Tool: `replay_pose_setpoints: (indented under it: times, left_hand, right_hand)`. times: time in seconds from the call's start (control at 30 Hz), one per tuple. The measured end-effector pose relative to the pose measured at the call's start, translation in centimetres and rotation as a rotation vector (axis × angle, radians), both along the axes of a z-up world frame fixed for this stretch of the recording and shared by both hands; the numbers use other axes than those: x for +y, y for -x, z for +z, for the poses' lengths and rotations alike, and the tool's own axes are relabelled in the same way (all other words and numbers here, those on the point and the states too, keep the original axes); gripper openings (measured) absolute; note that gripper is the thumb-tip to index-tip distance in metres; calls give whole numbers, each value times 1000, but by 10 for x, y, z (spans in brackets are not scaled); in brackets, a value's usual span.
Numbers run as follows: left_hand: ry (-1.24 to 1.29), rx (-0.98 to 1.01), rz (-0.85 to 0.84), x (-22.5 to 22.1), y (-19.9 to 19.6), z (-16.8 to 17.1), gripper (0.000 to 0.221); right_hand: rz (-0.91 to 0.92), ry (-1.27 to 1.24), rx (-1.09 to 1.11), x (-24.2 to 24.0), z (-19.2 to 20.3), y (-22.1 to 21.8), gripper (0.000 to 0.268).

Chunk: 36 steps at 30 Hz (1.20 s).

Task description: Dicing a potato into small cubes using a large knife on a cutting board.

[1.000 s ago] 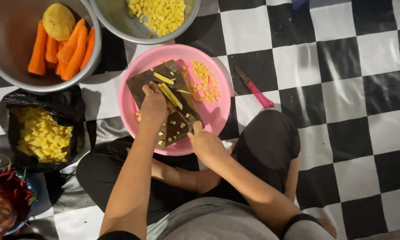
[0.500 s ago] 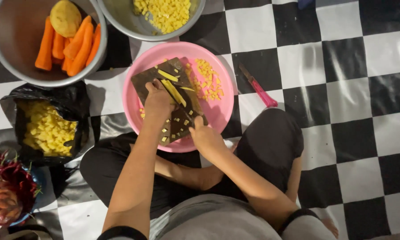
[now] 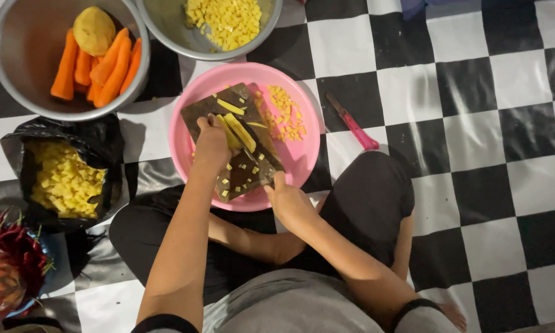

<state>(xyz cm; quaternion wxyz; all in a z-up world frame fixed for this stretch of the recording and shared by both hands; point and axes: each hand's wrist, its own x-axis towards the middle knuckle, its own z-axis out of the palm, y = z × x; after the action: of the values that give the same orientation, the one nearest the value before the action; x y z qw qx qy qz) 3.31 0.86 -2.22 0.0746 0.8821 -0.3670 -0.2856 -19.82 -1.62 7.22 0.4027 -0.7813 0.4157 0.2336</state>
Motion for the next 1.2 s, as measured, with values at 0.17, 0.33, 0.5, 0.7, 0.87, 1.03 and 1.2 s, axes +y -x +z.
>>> replay_pose_setpoints:
  times: [0.17,0.33,0.5,0.7,0.87,1.03,1.2]
  left_hand:
    - [-17,28,34,-3,1,5,111]
    - [-27,39,49,-6,2,-4,106]
    - [-65,-10,32,-9,12,21,103]
    - [-47,14,46,-12,-3,-24,103]
    - [-10,23,85,-9,4,-9,101]
    - [-55,26,62,-6,3,-19,106]
    - [-29,5,-7,-1,3,7,114]
  right_hand:
    - [29,-7,-17,-2,23,-16,32]
    - [61,-13,11,-3,27,-28,31]
    - [43,-29,-8,-9,20,-48,31]
    - [139,141,8,-7,-30,-62,38]
    - [59,60,-47,-5,-11,-48,32]
    - [-7,-44,63,12,0,-8,41]
    - [3,-5,53,12,-8,12,45]
